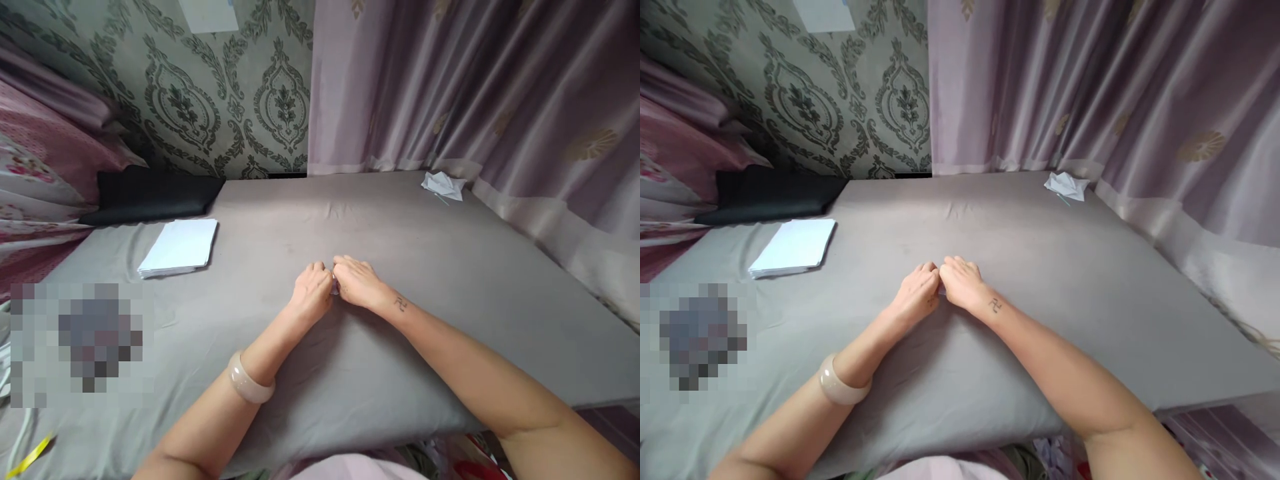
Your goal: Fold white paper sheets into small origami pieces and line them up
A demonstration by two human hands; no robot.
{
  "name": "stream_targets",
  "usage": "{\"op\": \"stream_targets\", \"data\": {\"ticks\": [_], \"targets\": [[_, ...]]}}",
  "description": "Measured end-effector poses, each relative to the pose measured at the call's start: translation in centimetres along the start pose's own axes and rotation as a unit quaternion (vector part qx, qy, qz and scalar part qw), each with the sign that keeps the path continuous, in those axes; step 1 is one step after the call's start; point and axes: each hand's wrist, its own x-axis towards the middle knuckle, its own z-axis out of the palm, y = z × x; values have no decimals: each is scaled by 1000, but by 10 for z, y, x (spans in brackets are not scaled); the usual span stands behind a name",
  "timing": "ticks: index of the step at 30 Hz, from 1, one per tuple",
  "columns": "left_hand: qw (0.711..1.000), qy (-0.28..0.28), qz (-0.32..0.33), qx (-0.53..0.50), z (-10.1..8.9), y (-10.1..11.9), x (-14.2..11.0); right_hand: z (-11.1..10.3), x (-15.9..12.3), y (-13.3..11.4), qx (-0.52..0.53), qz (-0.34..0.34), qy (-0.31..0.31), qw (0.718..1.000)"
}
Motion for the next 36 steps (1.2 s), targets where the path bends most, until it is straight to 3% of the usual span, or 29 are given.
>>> {"op": "stream_targets", "data": {"ticks": [5, 7, 10, 13, 14, 16, 20, 24, 29, 36], "targets": [[987, 105, 1, -121, 11, -9, -5, 7, -14, 4, 8, 35, 57, 998], [959, 163, -21, -232, 13, -6, -4, 12, -19, 2, 43, 62, 134, 988], [860, 221, -66, -455, 13, 2, -1, 18, -23, -4, 121, 87, 253, 956], [748, 202, -110, -623, 11, 6, 2, 21, -26, -10, 191, 79, 294, 933], [726, 192, -122, -650, 10, 6, 3, 21, -27, -11, 226, 71, 296, 925], [707, 178, -139, -670, 8, 3, 3, 19, -30, -10, 329, 64, 293, 895], [711, 165, -149, -667, 5, -1, 3, 15, -29, 3, 540, 112, 242, 799], [728, 133, -149, -655, 8, 4, 2, 20, -22, 14, 613, 121, 164, 763], [766, 142, -154, -608, 14, 6, 0, 37, -16, 13, 591, 146, 178, 773], [883, 161, -158, -412, 16, 6, -5, 41, -13, 1, 478, 194, 219, 828]]}}
